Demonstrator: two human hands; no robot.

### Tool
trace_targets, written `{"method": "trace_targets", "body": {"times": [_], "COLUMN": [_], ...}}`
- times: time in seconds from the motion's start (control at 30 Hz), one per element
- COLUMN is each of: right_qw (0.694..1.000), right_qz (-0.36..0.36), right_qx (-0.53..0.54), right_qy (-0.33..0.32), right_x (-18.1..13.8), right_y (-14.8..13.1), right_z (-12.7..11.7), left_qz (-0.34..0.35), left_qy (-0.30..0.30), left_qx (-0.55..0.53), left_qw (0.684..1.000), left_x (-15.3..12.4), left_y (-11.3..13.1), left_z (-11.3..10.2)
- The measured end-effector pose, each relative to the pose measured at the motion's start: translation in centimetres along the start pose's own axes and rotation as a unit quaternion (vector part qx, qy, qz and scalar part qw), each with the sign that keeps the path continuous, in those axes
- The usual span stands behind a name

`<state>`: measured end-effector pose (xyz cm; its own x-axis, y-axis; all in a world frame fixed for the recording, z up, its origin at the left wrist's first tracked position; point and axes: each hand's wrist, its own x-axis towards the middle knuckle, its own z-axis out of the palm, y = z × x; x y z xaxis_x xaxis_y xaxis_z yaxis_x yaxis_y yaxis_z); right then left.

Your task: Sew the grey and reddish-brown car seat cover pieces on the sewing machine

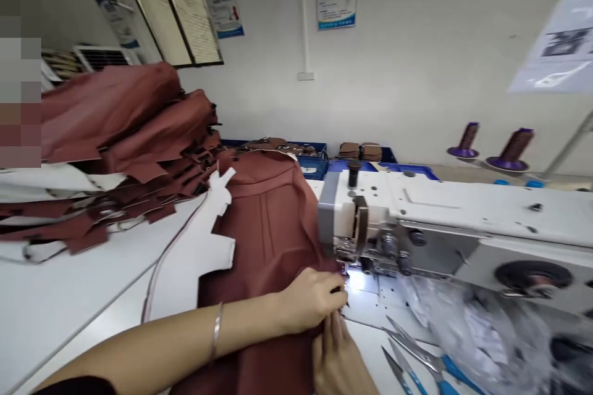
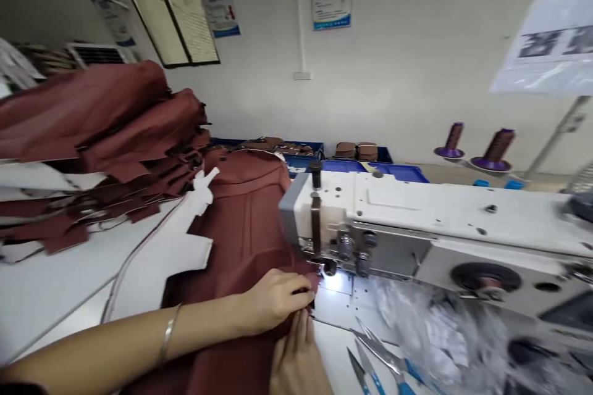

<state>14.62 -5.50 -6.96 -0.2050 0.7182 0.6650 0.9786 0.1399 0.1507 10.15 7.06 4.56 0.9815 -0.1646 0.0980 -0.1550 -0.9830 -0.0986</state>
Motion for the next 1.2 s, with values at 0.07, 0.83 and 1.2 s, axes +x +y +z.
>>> {"method": "trace_targets", "body": {"times": [0.07, 0.83, 1.2], "right_qw": [0.999, 0.993, 0.994], "right_qz": [0.036, 0.102, 0.096], "right_qx": [-0.012, -0.045, -0.043], "right_qy": [0.028, 0.033, 0.009], "right_x": [-0.1, -0.6, -0.3], "right_y": [-0.8, -1.3, -0.9], "right_z": [0.9, 0.0, -0.6], "left_qz": [0.01, -0.127, -0.119], "left_qy": [-0.005, -0.061, -0.047], "left_qx": [0.036, -0.114, -0.086], "left_qw": [0.999, 0.983, 0.988], "left_x": [0.6, 2.6, 2.9], "left_y": [-0.8, -3.4, -2.9], "left_z": [1.5, 5.0, 5.5]}}
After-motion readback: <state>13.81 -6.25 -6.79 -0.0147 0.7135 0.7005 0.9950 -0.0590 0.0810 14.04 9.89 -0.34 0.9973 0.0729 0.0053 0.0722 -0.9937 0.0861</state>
